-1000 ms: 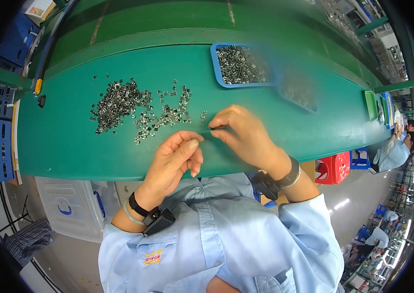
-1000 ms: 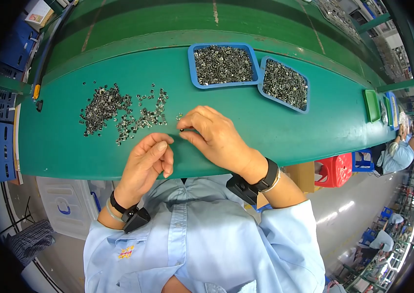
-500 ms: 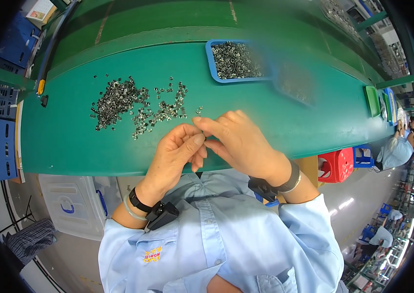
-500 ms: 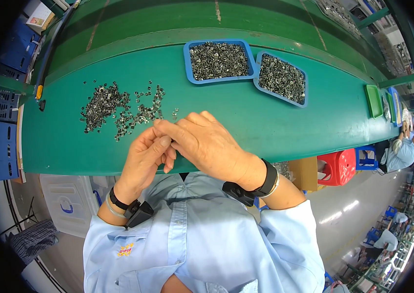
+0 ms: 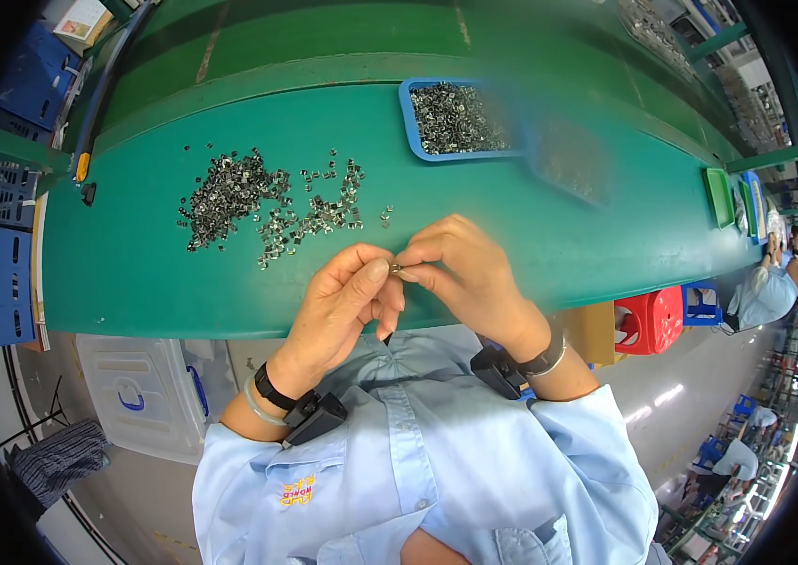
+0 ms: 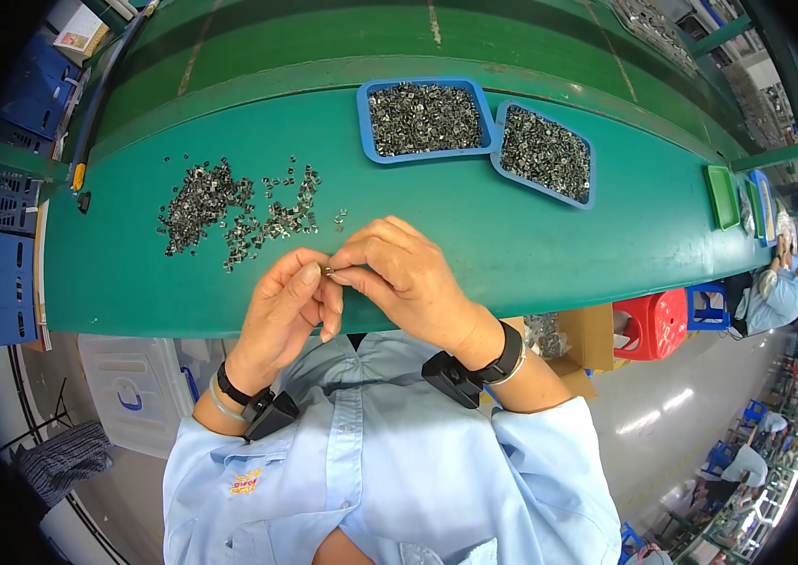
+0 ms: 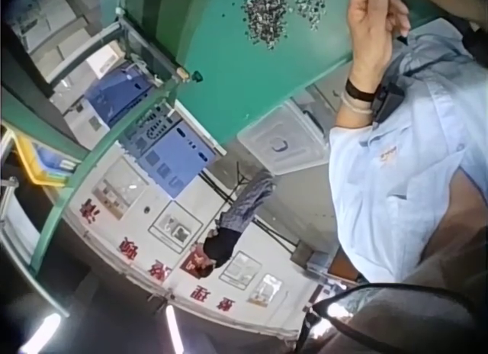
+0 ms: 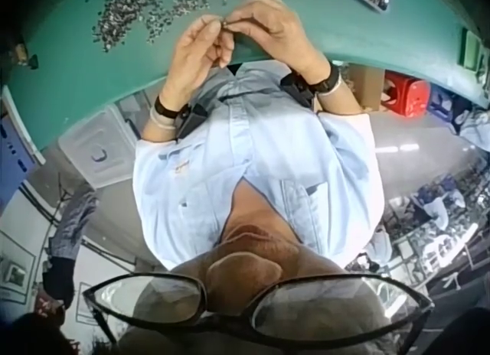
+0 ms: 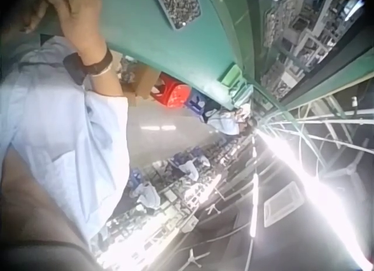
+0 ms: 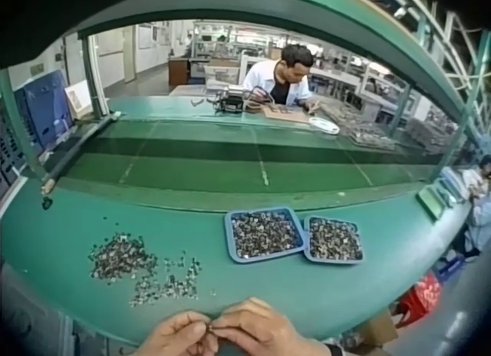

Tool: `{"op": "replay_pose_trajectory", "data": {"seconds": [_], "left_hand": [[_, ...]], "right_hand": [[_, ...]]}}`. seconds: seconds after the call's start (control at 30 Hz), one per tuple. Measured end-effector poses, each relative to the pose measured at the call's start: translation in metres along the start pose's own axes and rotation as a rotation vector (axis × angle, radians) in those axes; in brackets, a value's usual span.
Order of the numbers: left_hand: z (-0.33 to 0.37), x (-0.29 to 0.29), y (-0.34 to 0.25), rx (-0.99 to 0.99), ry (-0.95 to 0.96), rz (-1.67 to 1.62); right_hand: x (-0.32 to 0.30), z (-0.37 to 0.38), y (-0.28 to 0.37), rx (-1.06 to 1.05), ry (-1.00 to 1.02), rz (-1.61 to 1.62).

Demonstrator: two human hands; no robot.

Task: The person picks up a small metal component from a pile, inspects it by hand, and places it into a blue tray, repeating this process.

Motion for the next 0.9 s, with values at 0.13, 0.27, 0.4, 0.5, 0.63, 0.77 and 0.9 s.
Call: {"op": "replay_pose_trajectory", "data": {"seconds": [0.13, 0.27, 0.4, 0.5, 0.63, 0.77, 0.9], "left_hand": [[0.001, 0.0, 0.001, 0.018, -0.014, -0.005], [0.002, -0.001, 0.003, 0.018, -0.012, -0.045], [0.004, -0.003, 0.005, 0.018, -0.005, -0.075], [0.005, -0.005, 0.009, 0.021, 0.018, -0.104], [0.006, -0.003, 0.011, 0.025, 0.046, -0.142], [0.008, -0.001, 0.01, 0.024, 0.036, -0.091], [0.008, -0.002, 0.006, 0.025, -0.034, 0.055]], "right_hand": [[0.003, -0.001, 0.001, 0.011, -0.004, -0.022], [0.006, -0.004, 0.001, 0.028, -0.038, 0.002], [0.006, -0.006, 0.003, 0.063, -0.033, 0.006], [0.006, -0.008, 0.003, 0.088, -0.035, 0.03], [0.008, -0.013, 0.004, 0.186, -0.05, 0.148], [0.006, -0.015, 0.001, 0.167, -0.066, 0.132], [-0.003, -0.009, -0.002, -0.001, 0.01, -0.059]]}}
Point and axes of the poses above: each hand's wrist, its own z-axis towards the middle knuckle, its own x-axis out of the palm, y = z × x, the point moved 1 cm from there along z, towards the middle knuckle, and after that the axes turned 7 degrees about -y, right-handed, at the moved point
